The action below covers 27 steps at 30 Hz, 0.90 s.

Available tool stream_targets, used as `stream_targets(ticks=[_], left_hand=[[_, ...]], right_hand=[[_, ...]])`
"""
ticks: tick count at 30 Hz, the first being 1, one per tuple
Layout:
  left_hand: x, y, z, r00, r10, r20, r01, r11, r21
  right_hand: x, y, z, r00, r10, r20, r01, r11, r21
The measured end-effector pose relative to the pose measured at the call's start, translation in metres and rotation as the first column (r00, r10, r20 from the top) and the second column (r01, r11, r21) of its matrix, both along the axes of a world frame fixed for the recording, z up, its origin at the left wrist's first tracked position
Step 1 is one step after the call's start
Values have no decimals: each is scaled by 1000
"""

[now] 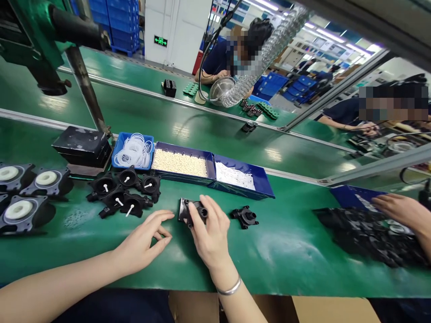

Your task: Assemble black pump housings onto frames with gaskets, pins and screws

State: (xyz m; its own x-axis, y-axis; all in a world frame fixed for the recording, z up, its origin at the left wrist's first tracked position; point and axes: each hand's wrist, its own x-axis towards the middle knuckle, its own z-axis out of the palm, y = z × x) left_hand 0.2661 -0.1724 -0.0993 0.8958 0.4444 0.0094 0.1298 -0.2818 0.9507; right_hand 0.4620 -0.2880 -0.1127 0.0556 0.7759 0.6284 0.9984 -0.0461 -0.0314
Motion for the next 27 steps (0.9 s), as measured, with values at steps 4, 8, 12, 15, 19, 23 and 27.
stream_targets(ticks=[4, 8, 12, 15, 19, 23, 27], left_hand=[[0, 0, 0, 999, 0, -37, 0, 1000, -16], [5, -4, -3, 993, -69, -96, 55, 988, -145], [12, -7, -4, 977, -173, -124, 153, 976, -154], [14, -7, -4, 972, -207, -113, 196, 976, -100], [9, -5, -4, 953, -286, -97, 280, 957, -74], [-7, -5, 23, 928, -325, -182, 337, 941, 33], [-20, 15, 85, 896, -388, -217, 438, 856, 275]], right_hand=[[2, -1, -2, 998, 44, -45, -48, 995, -90], [-2, 14, 7, 961, 48, -274, -68, 996, -62], [-7, 48, 22, 746, -76, -662, -14, 991, -129], [-12, 75, 23, 726, -131, -675, -71, 962, -264], [-24, 90, 14, 882, -146, -448, -45, 920, -389], [-28, 82, 21, 977, -57, -206, -29, 919, -393], [14, 75, 51, 957, -99, -274, 10, 951, -311]])
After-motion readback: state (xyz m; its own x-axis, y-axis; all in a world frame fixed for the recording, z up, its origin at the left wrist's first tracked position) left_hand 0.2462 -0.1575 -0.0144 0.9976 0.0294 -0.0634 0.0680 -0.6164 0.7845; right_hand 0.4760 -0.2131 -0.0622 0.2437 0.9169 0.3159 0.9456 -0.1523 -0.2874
